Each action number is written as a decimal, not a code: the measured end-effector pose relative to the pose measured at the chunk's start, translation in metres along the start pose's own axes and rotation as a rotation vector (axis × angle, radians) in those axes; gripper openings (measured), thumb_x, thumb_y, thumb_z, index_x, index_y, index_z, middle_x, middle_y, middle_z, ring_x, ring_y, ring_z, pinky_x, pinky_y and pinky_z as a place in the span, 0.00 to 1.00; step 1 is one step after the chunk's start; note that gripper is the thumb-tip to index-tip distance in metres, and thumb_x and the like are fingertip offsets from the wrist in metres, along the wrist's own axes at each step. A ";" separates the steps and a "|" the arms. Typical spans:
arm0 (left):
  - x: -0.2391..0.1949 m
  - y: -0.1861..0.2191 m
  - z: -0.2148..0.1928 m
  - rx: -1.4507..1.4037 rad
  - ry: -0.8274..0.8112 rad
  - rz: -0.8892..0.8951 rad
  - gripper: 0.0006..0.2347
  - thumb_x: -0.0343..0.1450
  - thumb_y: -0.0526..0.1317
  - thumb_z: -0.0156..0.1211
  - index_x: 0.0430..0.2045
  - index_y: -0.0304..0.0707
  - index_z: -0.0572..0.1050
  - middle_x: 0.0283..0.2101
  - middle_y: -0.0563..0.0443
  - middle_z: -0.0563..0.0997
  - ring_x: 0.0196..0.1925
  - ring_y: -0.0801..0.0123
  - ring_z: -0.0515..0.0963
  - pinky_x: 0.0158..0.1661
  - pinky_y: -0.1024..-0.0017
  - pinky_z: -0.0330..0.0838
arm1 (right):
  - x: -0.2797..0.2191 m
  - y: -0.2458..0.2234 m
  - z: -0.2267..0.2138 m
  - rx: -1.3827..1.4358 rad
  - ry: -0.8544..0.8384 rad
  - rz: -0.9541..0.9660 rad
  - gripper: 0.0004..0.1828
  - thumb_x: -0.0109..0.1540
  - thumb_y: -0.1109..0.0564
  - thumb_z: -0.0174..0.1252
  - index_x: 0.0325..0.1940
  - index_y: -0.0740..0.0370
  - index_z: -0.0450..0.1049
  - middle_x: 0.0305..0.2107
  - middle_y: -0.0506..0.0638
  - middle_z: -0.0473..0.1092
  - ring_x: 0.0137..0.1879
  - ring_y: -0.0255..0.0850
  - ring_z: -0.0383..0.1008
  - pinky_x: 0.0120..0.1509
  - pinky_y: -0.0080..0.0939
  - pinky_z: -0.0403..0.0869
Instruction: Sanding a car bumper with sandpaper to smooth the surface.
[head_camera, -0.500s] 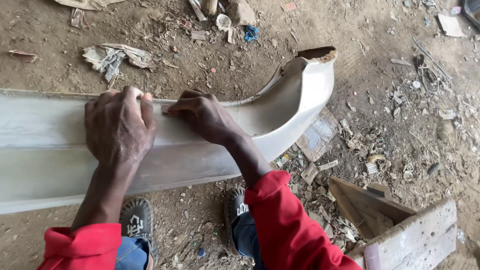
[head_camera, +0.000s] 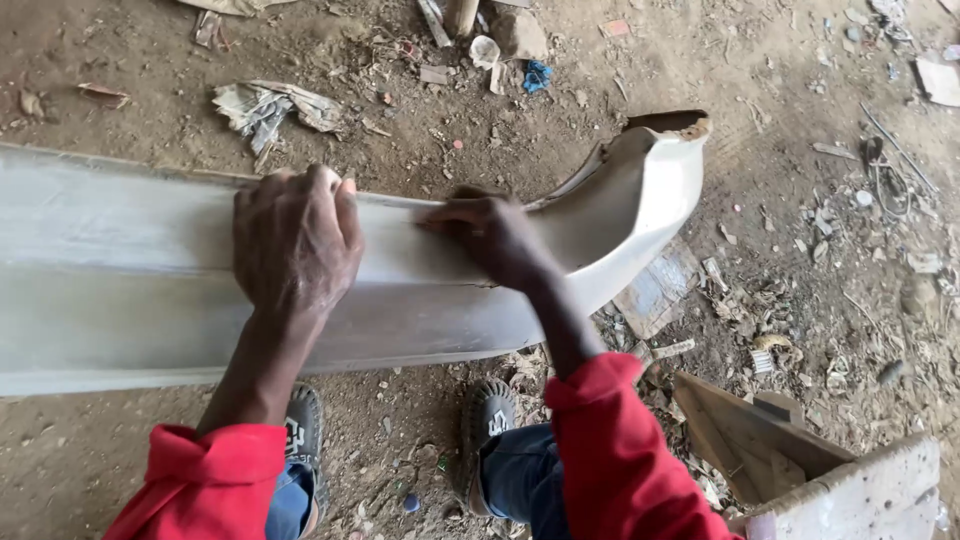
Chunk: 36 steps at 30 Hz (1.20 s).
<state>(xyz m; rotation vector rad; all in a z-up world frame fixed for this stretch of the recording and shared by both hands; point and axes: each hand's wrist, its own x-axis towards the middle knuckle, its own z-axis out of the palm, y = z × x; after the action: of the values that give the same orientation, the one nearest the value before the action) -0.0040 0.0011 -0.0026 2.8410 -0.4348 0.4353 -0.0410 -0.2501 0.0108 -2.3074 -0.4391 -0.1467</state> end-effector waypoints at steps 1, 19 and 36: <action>-0.002 -0.001 -0.002 -0.002 0.002 0.009 0.14 0.88 0.49 0.50 0.43 0.47 0.83 0.38 0.45 0.91 0.54 0.55 0.90 0.60 0.57 0.74 | 0.008 -0.004 0.017 -0.003 0.008 0.004 0.08 0.67 0.63 0.66 0.47 0.56 0.89 0.40 0.62 0.81 0.48 0.64 0.83 0.56 0.61 0.79; 0.001 0.001 -0.002 -0.035 0.046 0.006 0.12 0.84 0.50 0.55 0.35 0.49 0.80 0.34 0.48 0.90 0.51 0.54 0.90 0.55 0.56 0.76 | -0.025 0.019 -0.026 -0.081 -0.025 0.080 0.09 0.68 0.62 0.65 0.48 0.55 0.89 0.39 0.58 0.80 0.47 0.59 0.81 0.55 0.58 0.78; 0.005 0.002 -0.003 -0.002 -0.100 -0.055 0.15 0.88 0.52 0.48 0.42 0.51 0.81 0.38 0.46 0.91 0.54 0.56 0.91 0.58 0.58 0.74 | -0.045 0.036 -0.039 -0.042 0.039 0.115 0.09 0.69 0.59 0.67 0.49 0.49 0.90 0.40 0.52 0.82 0.49 0.53 0.82 0.58 0.54 0.80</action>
<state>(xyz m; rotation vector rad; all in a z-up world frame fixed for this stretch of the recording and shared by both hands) -0.0006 -0.0016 0.0022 2.8743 -0.3737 0.2834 -0.0689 -0.3129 0.0028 -2.3598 -0.2854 -0.1450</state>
